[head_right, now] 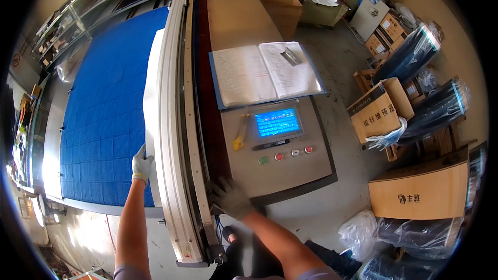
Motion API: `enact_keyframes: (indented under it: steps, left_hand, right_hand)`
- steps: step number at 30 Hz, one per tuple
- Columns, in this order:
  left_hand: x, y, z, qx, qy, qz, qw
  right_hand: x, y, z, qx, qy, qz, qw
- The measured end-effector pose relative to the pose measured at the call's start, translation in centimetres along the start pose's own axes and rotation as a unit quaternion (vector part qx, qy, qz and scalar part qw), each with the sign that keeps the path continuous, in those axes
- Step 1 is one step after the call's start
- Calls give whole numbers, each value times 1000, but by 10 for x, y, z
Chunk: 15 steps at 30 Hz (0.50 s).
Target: The person operates a large industrial sheet laminator in a workshop. They place a white sheet onto the machine's blue mat, use a hex key to adjust a clamp, and interact with the control panel. They then retrieve a black sheet from a box and place it on a separate table before returning to the machine to continue adjustments.
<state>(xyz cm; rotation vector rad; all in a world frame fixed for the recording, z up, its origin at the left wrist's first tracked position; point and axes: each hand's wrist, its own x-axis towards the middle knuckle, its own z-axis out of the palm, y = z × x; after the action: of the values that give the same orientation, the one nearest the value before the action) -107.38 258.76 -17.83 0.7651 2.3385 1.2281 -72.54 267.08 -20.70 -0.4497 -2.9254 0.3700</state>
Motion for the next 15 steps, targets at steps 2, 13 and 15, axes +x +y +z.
enact_keyframes:
  steps: [2, 13, 15]
  left_hand:
    - [1, -4, -2, 91, -15, -35, 995]
    - [13, 3, 1, 178, -18, -29, 984]
    - [14, 1, -2, 186, -23, -45, 981]
  right_hand:
    - [-2, 4, 4, 0, 17, -8, 1000]
    - [2, 4, -2, -14, 109, -40, 993]
    - [-1, 5, 3, -19, 85, -41, 995]
